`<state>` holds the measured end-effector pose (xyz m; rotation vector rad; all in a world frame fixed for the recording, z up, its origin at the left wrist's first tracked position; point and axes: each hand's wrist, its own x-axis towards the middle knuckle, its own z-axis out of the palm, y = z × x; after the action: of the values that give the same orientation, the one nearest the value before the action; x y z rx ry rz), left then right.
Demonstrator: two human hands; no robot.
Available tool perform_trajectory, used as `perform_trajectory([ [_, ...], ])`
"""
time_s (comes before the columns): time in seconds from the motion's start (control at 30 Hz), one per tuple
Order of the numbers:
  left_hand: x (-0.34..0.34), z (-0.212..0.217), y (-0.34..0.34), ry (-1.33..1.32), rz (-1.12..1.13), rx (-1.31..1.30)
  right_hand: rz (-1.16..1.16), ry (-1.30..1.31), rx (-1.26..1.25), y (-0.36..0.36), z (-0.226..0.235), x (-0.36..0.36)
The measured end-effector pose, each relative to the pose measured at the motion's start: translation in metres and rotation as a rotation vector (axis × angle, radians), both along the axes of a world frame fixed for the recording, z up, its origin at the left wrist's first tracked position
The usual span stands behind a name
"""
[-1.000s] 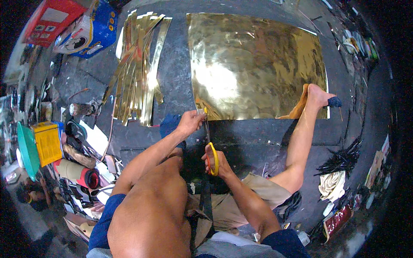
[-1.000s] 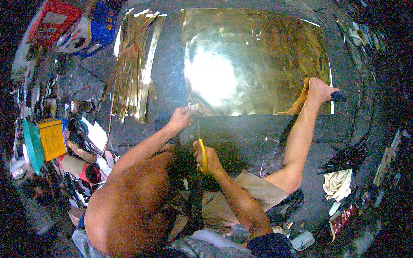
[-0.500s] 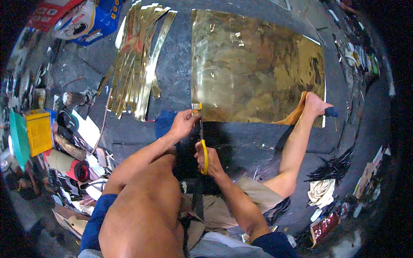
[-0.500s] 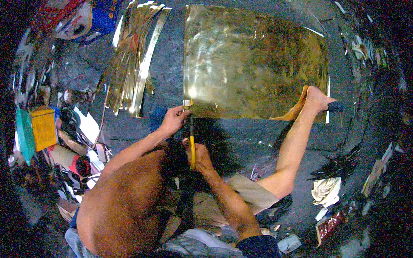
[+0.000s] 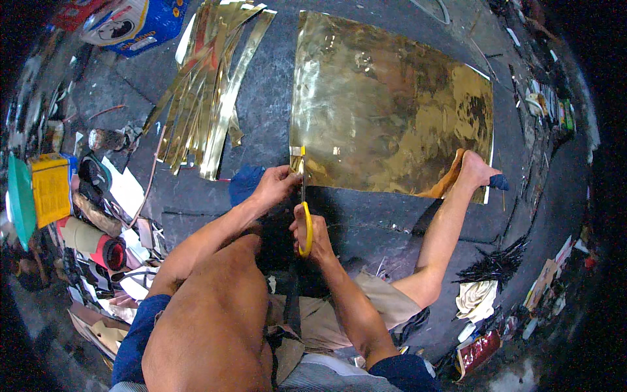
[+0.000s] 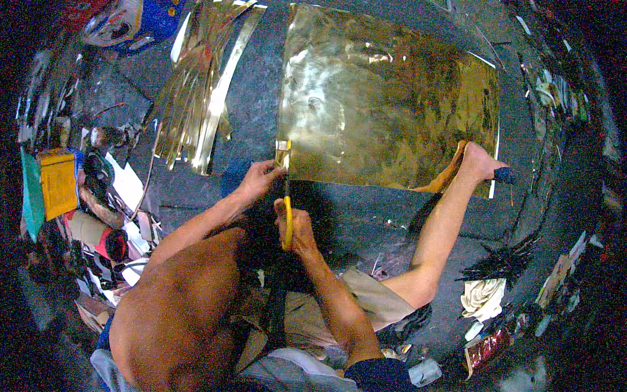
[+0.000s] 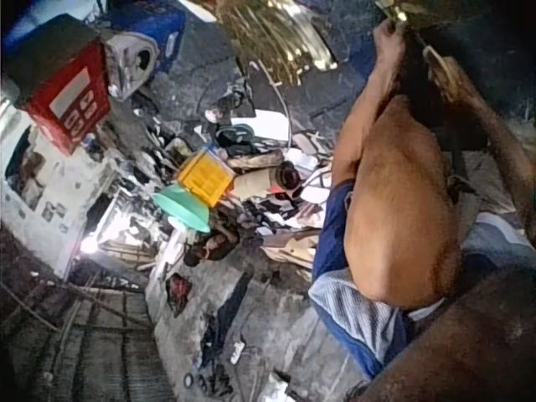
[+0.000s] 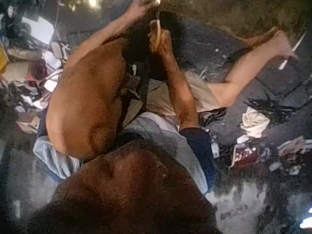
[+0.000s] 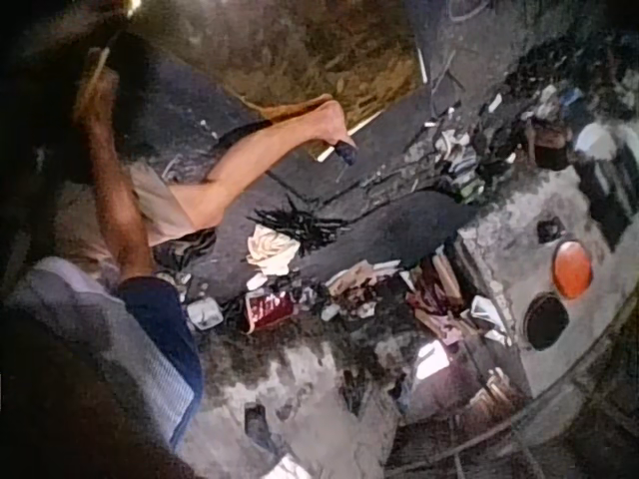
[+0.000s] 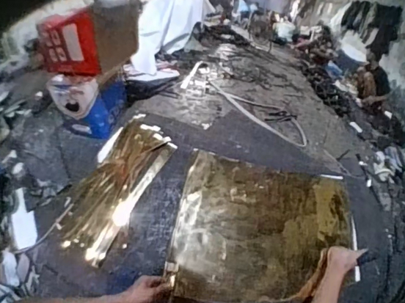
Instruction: The person sits on the floor and uses scissors to cut a large sheet of gold-colored material into long, narrow strips. The cut strips are placed to the side as the person continues cutting the sheet.
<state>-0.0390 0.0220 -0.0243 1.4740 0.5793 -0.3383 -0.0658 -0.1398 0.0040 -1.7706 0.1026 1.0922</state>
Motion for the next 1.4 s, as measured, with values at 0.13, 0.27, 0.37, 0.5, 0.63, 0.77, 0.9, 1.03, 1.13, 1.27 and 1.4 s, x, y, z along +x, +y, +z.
perform_trajectory([
  [0.13,0.002,0.004,0.012,0.108,-0.094,-0.062,-0.056,0.178,-0.058,0.013,-0.003,0.031],
  [0.27,-0.004,0.002,0.011,-0.034,-0.032,-0.155,-0.026,-0.214,0.071,0.028,-0.033,0.058],
  [0.37,-0.003,0.014,0.017,-0.122,-0.096,-0.028,0.041,-0.353,0.068,0.045,-0.042,0.090],
  [0.5,0.002,0.036,0.019,0.000,-0.136,-0.120,-0.057,-0.372,0.093,0.066,-0.067,0.134],
  [0.63,-0.004,0.055,0.022,-0.001,-0.078,-0.224,0.104,-0.268,-0.116,0.106,-0.015,0.199],
  [0.77,-0.004,0.084,0.030,0.022,-0.108,-0.269,0.155,-0.552,-0.006,0.130,-0.030,0.251],
  [0.9,-0.005,0.111,0.034,-0.015,-0.106,-0.298,-0.047,-0.336,0.065,0.159,-0.017,0.321],
  [1.03,-0.007,0.106,0.046,0.055,0.002,-0.321,-0.035,-0.395,0.095,0.179,-0.019,0.341],
  [1.13,-0.014,0.102,0.050,0.013,-0.124,-0.160,-0.191,-0.300,0.137,0.185,-0.004,0.334],
  [1.27,-0.019,0.112,0.057,0.032,-0.113,-0.116,-0.088,-0.160,0.121,0.186,-0.029,0.365],
  [1.4,-0.028,0.102,0.074,0.052,-0.058,0.033,-0.161,-0.082,0.163,0.189,-0.032,0.369],
])
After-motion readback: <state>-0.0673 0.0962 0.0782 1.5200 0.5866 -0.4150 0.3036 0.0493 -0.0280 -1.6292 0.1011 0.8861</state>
